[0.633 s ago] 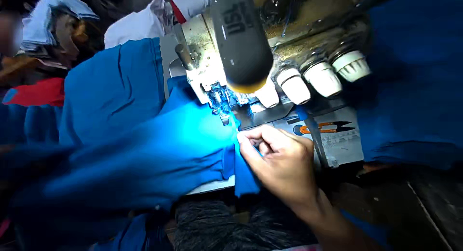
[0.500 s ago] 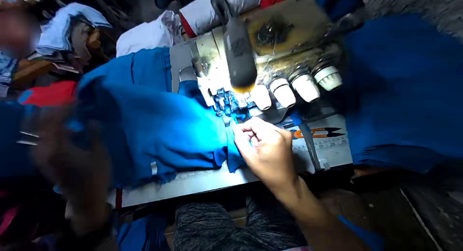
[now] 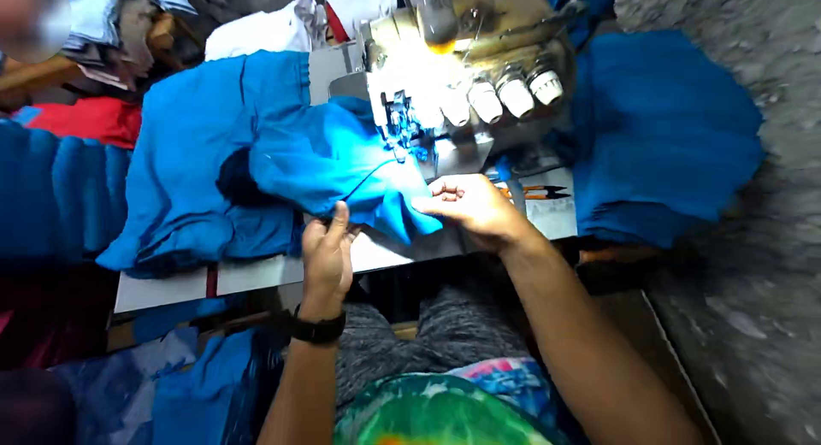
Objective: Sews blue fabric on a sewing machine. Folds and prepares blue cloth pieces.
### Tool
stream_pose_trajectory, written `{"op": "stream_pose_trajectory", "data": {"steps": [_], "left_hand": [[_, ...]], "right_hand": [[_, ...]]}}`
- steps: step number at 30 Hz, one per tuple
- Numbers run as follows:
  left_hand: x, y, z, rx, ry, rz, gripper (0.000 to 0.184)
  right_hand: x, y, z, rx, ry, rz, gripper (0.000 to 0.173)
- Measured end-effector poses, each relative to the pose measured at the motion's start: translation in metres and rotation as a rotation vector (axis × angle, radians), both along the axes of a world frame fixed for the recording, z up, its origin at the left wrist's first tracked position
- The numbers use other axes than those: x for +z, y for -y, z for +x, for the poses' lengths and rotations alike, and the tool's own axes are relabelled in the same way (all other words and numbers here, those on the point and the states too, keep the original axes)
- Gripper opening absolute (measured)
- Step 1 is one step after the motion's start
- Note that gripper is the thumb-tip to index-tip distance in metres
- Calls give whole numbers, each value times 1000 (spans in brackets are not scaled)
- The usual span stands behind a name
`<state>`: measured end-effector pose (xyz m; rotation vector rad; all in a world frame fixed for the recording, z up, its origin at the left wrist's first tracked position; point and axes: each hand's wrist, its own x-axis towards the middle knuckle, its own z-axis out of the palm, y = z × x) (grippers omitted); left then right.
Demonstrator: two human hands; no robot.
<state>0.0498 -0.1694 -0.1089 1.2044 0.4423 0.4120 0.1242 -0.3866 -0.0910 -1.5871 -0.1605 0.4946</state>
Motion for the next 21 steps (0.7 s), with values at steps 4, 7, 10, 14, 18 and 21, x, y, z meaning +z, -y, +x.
{"op": "stream_pose_trajectory", "data": {"steps": [4, 7, 10, 14, 18, 21], "left_hand": [[12, 0, 3, -33, 177, 126, 25], [13, 21, -2, -92, 38, 103, 35], [23, 19, -4, -50, -109, 217, 34], [32, 11, -1, -64, -44, 245, 34], [35, 5, -6, -78, -71, 399, 29], [50, -16, -10, -153, -89, 610, 25]], "right_hand": [[-7, 1, 7, 52, -55, 106, 10], [-7, 4, 12, 105, -94, 146, 7], [3, 8, 17, 104, -150, 75, 25], [8, 3, 17, 84, -108, 82, 17], [-5, -3, 9, -2, 93, 122, 6], [-1, 8, -7, -6, 163, 39, 3]]}}
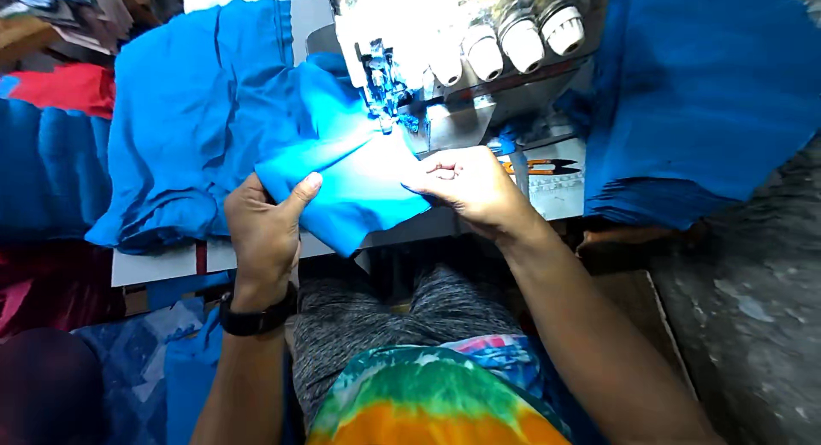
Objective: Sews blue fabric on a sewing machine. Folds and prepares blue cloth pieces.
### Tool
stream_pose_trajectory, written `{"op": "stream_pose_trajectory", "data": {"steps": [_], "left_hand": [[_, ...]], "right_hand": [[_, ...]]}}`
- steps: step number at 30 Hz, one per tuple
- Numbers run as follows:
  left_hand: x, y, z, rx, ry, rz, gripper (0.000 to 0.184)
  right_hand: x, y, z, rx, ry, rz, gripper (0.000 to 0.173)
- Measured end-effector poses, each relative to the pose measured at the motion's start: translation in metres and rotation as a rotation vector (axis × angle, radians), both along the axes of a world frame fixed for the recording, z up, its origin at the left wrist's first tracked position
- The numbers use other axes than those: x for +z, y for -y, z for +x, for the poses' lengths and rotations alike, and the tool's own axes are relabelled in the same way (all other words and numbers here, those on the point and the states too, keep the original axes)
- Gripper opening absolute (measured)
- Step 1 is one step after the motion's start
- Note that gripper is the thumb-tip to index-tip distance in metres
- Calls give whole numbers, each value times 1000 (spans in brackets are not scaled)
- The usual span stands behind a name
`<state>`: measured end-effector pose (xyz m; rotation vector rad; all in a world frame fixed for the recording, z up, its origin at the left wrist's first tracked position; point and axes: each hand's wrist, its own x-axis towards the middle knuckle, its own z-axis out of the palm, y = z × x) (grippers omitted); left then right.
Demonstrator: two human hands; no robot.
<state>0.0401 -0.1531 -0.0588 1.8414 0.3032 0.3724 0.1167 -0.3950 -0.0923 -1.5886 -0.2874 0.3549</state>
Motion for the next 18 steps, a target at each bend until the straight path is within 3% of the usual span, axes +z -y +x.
{"op": "stream_pose_trajectory", "data": {"steps": [6, 10, 18], "left_hand": [[-2, -11, -2, -49, -35, 53, 23], [-7, -13, 0, -81, -23, 28, 20], [-15, -14, 0, -63, -9, -49, 21]], "right_hand": [[8, 14, -13, 104, -242, 74, 9], [2, 13, -9, 65, -346, 111, 11], [3, 17, -13, 67, -237, 10, 9]]}}
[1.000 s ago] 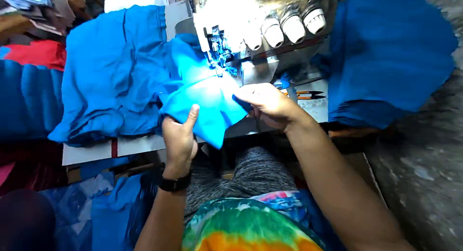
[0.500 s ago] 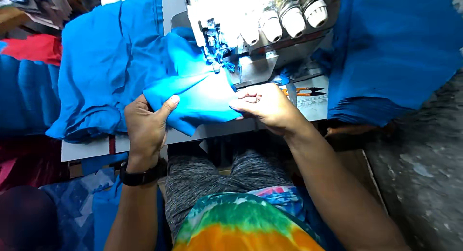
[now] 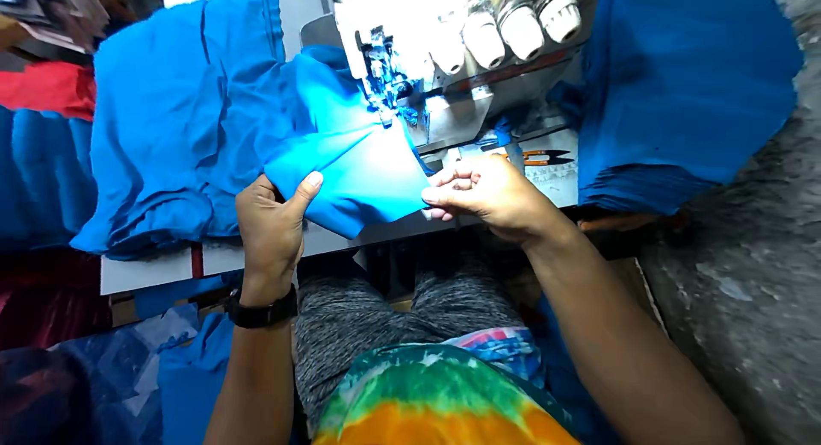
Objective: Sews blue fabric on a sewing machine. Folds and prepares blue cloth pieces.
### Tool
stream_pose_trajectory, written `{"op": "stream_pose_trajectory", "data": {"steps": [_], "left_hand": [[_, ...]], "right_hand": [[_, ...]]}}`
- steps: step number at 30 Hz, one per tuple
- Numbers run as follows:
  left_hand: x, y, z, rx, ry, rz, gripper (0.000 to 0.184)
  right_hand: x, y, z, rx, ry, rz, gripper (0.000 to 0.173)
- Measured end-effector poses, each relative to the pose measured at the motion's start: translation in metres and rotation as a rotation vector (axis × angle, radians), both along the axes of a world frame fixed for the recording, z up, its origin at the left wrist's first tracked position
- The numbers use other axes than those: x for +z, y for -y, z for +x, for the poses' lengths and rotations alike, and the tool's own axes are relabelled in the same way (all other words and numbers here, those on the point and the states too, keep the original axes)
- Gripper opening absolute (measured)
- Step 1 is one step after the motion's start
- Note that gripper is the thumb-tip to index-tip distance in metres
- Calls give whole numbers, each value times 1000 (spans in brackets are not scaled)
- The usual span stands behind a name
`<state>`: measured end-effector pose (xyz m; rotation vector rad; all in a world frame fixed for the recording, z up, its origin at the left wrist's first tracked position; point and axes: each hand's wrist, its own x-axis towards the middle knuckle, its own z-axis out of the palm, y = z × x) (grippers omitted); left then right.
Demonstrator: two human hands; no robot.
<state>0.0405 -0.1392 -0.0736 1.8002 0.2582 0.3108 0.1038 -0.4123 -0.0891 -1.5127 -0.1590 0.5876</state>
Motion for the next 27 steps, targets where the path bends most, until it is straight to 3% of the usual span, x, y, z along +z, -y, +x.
{"op": "stream_pose_trajectory", "data": {"steps": [3, 7, 10, 14, 16, 20, 24, 27], "left_hand": [[-9, 10, 10, 68, 27, -47, 19], [-39, 38, 5, 220, 20, -114, 23], [-40, 37, 0, 234, 26, -83, 16], [-18, 8, 29, 211, 54, 97, 17], [-9, -5, 47, 199, 44, 181, 17], [1, -21, 83, 167, -7, 256, 15], [-11, -28, 103, 116, 17, 152, 18], [-25, -24, 101, 207, -3, -15, 30]], "right_hand": [[2, 2, 5, 8, 54, -25, 14], [0, 8, 4, -67, 195, -59, 36], [-5, 3, -7, -147, 223, -7, 33], [-6, -20, -9, -239, 290, 30, 18], [-8, -29, 0, -255, 374, -17, 11], [-12, -42, 21, -277, 532, -150, 13], [-12, -46, 21, -289, 542, -160, 17], [-14, -40, 10, -249, 506, -101, 23]]}}
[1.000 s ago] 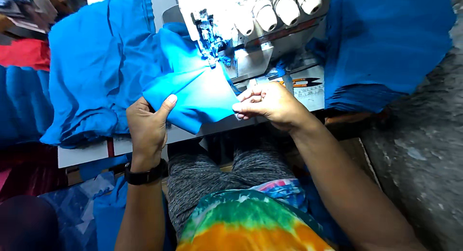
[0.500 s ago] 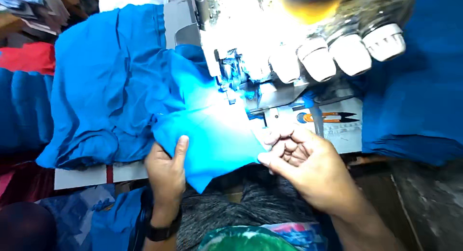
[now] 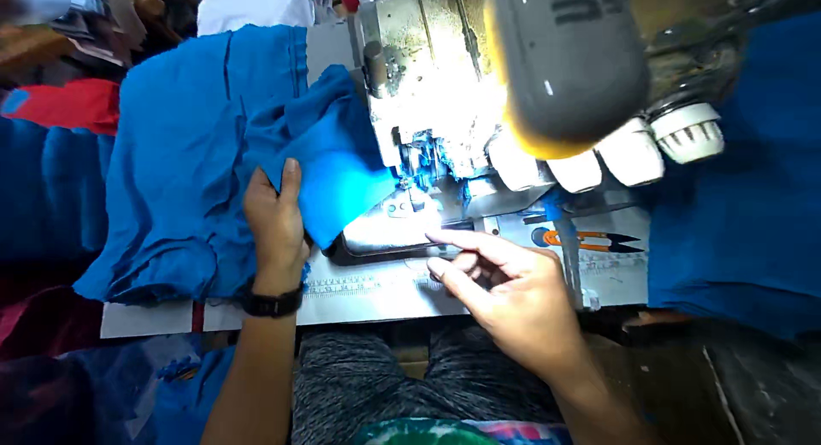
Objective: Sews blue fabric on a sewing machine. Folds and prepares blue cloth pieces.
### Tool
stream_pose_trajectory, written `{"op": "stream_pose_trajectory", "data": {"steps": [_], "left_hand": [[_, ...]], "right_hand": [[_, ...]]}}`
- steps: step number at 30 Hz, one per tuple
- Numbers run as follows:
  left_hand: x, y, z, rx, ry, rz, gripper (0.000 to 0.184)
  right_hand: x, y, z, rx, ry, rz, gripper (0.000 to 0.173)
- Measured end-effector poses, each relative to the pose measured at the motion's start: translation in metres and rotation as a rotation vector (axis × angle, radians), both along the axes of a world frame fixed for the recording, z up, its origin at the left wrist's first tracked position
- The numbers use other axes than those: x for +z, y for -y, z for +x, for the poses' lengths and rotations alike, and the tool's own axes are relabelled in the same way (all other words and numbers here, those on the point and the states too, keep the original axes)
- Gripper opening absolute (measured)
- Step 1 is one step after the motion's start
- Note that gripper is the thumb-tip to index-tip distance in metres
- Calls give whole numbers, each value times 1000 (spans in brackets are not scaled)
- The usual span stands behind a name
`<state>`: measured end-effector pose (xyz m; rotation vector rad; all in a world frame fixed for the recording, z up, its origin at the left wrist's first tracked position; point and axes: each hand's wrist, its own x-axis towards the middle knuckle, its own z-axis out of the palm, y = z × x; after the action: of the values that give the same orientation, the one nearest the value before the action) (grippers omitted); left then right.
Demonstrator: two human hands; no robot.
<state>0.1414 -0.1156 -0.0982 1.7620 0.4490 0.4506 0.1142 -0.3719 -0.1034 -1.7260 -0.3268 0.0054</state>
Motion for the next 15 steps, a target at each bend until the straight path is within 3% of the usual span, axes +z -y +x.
{"op": "stream_pose_trajectory", "data": {"steps": [4, 11, 15], "left_hand": [[-19, 14, -30, 146, 17, -156, 30], [-36, 57, -94, 143, -16, -164, 33], [-40, 102, -124, 5, -133, -160, 34]], "right_hand": [[-6, 0, -17, 65, -39, 89, 12], [-16, -37, -27, -33, -123, 37, 12], [-11, -48, -22, 45, -413, 317, 13]]}}
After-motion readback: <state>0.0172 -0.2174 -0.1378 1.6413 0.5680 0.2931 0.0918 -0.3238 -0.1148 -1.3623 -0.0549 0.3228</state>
